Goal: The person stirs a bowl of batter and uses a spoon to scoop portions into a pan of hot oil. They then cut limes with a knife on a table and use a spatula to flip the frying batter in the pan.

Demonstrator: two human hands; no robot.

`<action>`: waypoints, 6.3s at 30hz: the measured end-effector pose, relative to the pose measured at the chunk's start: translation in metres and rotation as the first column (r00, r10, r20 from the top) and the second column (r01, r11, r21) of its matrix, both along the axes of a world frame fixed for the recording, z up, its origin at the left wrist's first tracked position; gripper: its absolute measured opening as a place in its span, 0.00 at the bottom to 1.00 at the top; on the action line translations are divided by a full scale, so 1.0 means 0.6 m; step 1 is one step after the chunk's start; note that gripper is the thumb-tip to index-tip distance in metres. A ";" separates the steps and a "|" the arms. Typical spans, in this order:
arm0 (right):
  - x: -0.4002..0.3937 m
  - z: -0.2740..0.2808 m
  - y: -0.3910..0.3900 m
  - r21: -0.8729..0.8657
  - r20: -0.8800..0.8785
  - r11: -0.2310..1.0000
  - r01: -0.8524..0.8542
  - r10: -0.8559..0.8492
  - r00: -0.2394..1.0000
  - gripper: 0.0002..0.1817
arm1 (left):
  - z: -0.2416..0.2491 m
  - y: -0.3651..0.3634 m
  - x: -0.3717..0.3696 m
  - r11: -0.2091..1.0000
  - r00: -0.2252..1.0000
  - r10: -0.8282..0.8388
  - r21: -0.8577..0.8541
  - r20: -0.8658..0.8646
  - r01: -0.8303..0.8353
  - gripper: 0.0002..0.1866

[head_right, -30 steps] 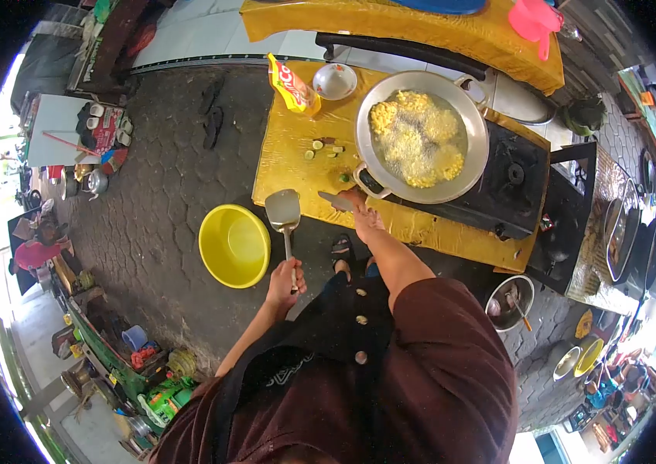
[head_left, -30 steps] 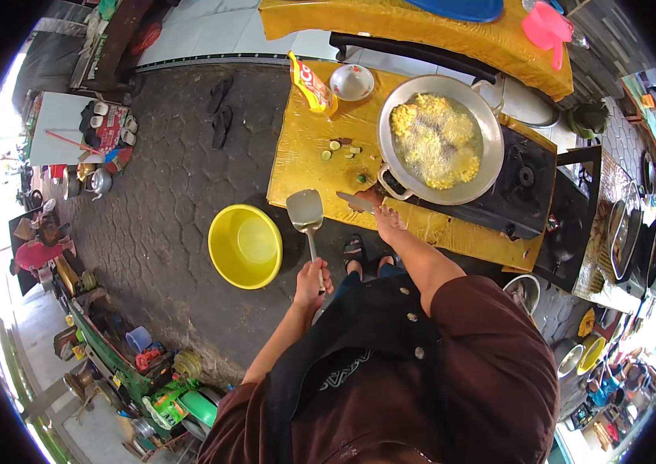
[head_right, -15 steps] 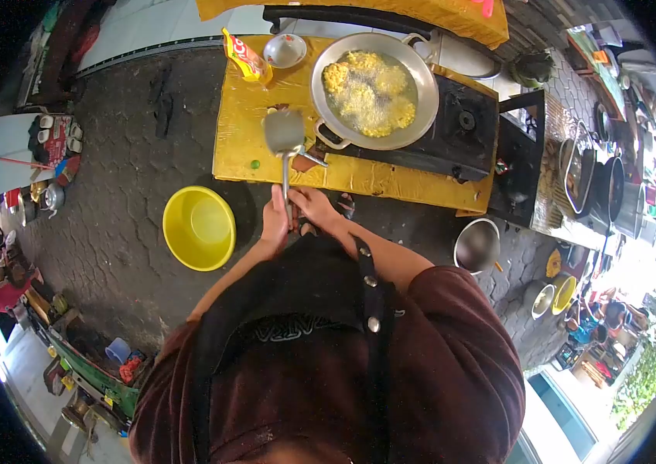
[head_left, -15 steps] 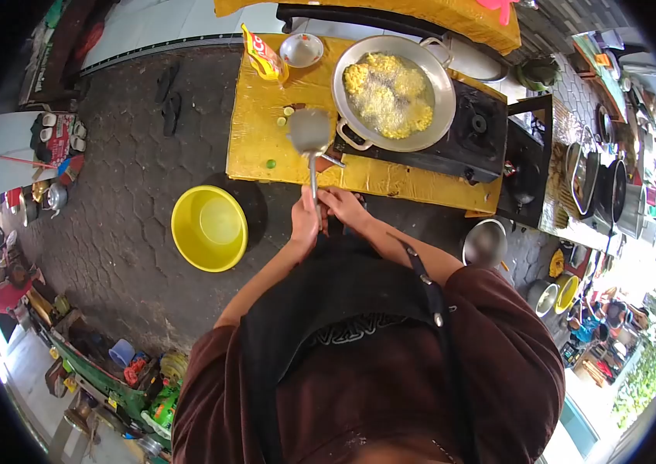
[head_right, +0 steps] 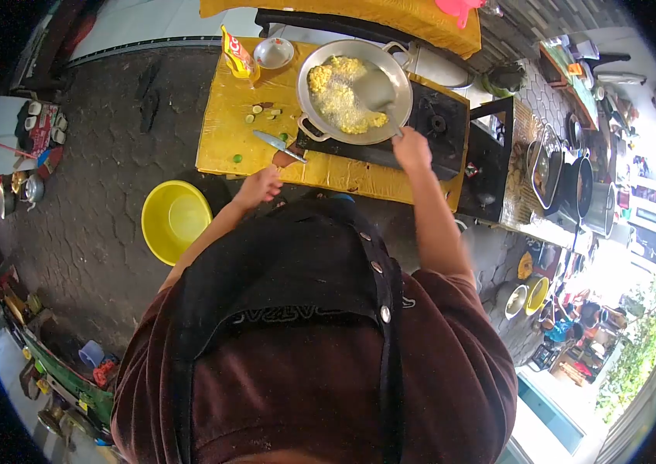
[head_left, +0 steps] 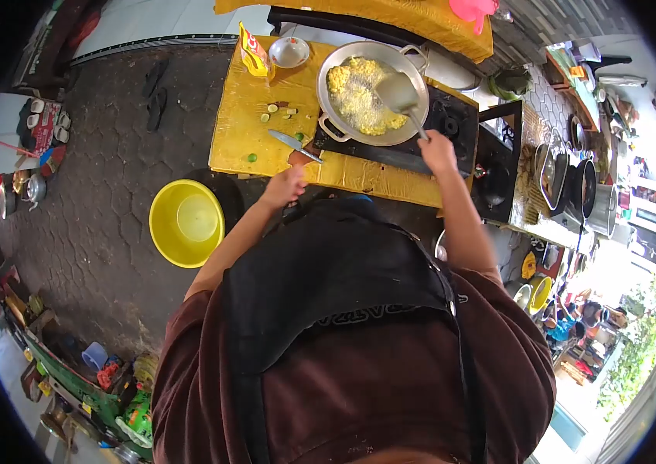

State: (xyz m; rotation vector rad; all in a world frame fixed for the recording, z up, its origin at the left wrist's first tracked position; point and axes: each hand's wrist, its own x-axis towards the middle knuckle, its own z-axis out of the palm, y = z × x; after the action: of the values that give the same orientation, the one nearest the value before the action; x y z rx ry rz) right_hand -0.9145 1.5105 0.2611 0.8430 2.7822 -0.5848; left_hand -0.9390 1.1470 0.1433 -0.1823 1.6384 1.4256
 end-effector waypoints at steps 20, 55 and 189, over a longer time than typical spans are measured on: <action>-0.272 -0.132 0.239 0.220 0.572 0.892 -0.395 0.210 0.793 0.18 | -0.059 -0.122 0.361 0.345 0.352 0.932 -0.501 0.085 -0.794 0.26; -0.233 -0.292 0.272 -0.571 0.331 0.820 0.044 0.181 0.926 0.22 | -0.010 0.053 0.362 0.474 0.553 0.833 -0.523 0.006 -0.709 0.23; -0.291 -0.079 0.103 -0.445 0.850 0.867 -0.224 0.488 0.200 0.06 | -0.096 -0.116 0.439 0.491 0.510 0.853 -0.495 0.109 -0.717 0.23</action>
State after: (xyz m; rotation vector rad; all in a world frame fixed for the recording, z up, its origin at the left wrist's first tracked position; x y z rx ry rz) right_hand -1.0890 1.5723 0.2137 0.2360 1.5803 -0.1528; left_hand -0.6755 1.0776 0.0855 -1.5567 1.5578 1.5481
